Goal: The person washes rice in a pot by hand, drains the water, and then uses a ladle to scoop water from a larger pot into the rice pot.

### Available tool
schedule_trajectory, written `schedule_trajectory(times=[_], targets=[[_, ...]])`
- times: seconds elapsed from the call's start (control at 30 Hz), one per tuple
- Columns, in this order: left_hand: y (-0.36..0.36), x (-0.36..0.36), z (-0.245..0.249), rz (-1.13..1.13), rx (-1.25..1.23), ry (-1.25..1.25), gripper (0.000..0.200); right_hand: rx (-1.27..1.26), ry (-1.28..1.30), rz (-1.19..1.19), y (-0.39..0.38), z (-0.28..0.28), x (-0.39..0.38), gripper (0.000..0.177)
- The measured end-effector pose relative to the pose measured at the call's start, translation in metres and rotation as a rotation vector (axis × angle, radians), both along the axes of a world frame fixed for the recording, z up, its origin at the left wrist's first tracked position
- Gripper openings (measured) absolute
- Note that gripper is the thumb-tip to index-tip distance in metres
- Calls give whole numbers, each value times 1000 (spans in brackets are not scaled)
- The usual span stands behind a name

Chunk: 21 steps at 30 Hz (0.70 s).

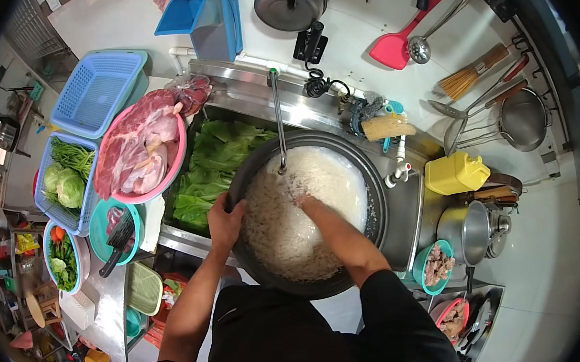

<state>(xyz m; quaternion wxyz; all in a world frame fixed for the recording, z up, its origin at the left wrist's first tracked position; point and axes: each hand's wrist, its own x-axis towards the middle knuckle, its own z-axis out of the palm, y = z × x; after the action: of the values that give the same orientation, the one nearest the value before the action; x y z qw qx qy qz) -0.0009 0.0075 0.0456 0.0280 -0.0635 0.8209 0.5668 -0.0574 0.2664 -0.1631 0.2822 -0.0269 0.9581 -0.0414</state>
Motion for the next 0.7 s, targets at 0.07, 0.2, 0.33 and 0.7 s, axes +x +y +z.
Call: schedule_trajectory(times=[0.07,0.2,0.33,0.7], targets=[[2,1,-7,29,30,-8,39,89,-35,27,27,12,4,57],[3,0,-12,54,63,3,39,127,-203,43,80,51,25,56],[4,3,-6,74,75,-39,39,2,-377,-85,118,97,66,70],[1,1,-19,51,30,-31,44,-574,-437,-350,46,-41,174,73]])
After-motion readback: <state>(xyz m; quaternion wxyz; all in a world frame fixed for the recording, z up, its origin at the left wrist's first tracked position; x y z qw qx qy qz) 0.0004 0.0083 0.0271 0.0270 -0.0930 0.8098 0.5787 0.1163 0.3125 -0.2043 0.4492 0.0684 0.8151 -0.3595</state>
